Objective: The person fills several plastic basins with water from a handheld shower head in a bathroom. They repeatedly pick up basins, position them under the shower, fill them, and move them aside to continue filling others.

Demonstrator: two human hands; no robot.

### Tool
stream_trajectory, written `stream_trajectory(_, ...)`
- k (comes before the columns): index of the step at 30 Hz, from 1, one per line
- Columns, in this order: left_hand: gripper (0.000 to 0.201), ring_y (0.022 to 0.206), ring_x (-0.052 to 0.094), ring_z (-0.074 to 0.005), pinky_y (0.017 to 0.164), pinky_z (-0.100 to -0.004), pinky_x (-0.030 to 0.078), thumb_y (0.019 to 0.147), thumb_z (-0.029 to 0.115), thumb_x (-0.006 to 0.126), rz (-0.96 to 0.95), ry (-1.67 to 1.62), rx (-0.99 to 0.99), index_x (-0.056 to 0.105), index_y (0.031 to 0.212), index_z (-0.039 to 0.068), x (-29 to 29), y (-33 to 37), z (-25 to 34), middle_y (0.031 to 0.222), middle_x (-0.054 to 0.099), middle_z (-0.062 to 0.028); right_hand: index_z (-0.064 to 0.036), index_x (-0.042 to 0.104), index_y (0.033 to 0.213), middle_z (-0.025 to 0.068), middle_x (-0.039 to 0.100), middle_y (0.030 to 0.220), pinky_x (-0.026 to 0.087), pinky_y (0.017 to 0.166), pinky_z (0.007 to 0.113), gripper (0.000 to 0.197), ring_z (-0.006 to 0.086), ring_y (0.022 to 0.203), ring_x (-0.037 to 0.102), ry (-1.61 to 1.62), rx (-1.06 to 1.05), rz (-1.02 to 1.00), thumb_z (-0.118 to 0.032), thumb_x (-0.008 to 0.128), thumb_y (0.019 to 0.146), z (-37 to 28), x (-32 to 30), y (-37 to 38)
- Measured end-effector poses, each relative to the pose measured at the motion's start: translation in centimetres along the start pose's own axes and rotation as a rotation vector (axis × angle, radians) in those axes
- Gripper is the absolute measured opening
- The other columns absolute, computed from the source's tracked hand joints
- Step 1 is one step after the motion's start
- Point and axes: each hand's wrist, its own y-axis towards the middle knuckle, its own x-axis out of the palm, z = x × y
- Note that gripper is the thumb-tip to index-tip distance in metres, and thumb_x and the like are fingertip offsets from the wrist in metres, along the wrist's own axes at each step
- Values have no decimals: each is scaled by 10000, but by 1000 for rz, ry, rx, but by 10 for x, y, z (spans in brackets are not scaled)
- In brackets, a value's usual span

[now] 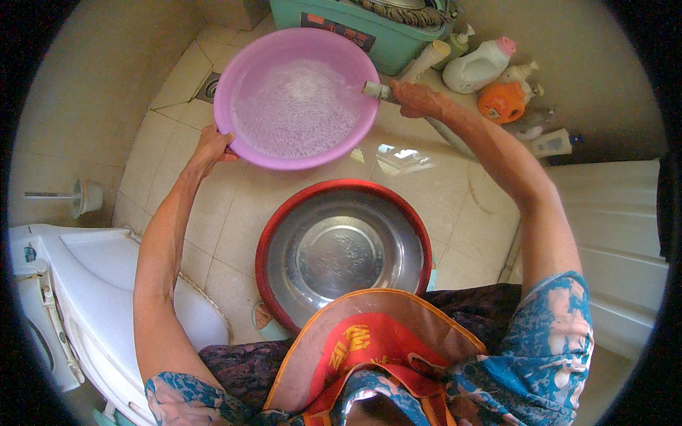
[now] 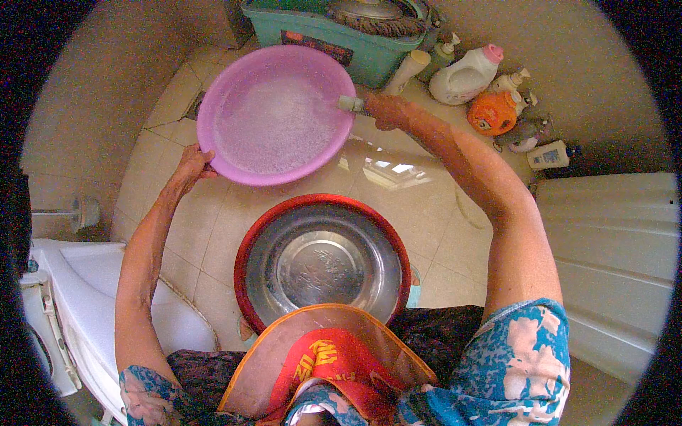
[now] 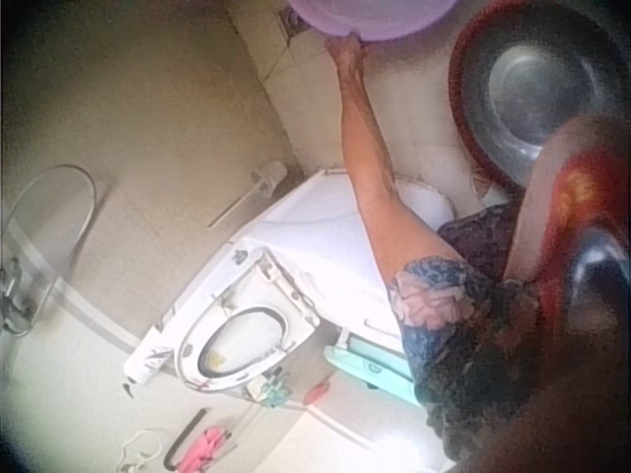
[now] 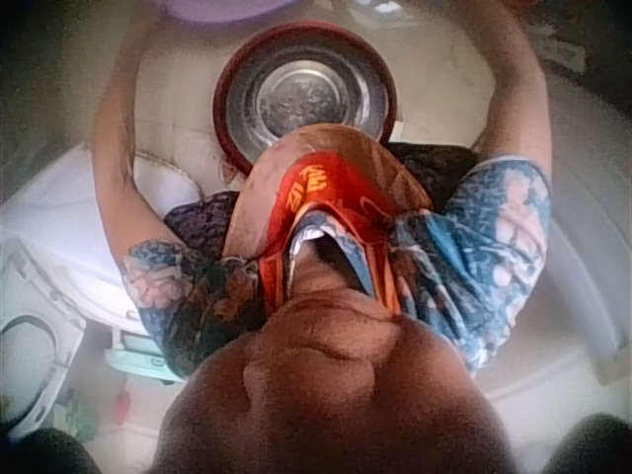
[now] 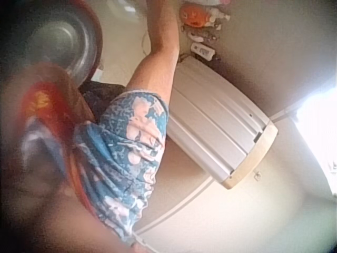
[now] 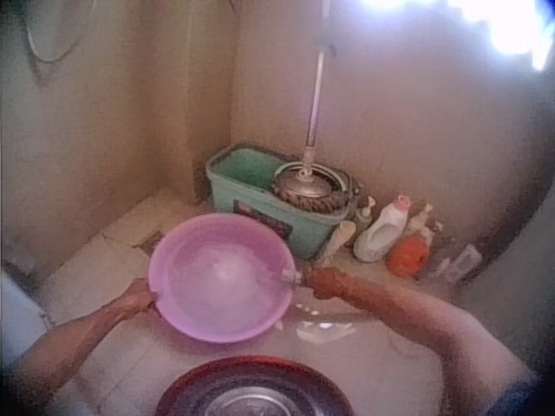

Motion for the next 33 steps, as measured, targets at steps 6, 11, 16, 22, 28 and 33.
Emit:
stream_trajectory(6,239,695,645,-187,560,-277,556,905,144,480,-41,59,-11,497,1089,-8,-2,1,-1,911,638,-119,-253,192,1421,142,444,1330,427,961,397,977,307,1188,470,65,27,19,176,544,617,-20,-14,-13)
stream_trajectory(11,238,696,646,-193,558,-280,560,904,142,482,-34,19,-35,492,1092,-4,-1,1,-1,904,638,-123,-257,191,1420,140,476,1299,457,917,407,954,315,1136,513,8,35,-2,153,547,636,-16,-13,-11)
stream_trajectory(16,236,668,624,-187,544,-303,560,882,90,486,-12,23,-5,504,1077,-42,-1,-2,1,866,624,-130,-272,136,1427,136,517,1252,500,822,424,949,312,1042,578,-30,68,-12,128,544,670,-9,-6,-3)
stream_trajectory(22,235,654,614,-189,528,-304,558,874,71,496,4,12,-22,506,1070,-58,0,-1,2,849,615,-133,-111,292,1163,189,579,917,485,663,479,569,370,839,604,-9,-5,148,25,555,677,8,11,4)
stream_trajectory(28,243,635,632,-191,502,-273,558,908,131,492,20,67,-10,479,1057,-60,2,-2,3,855,625,-148,-19,391,1021,209,589,788,478,622,498,392,399,765,603,-45,-23,177,-24,569,673,21,21,12)
stream_trajectory(33,252,643,621,-194,499,-284,549,876,71,489,25,49,-22,493,1091,-62,2,-4,5,855,617,-142,-7,392,1006,213,589,795,484,633,494,389,398,774,605,-58,-50,169,-36,590,671,18,18,9)
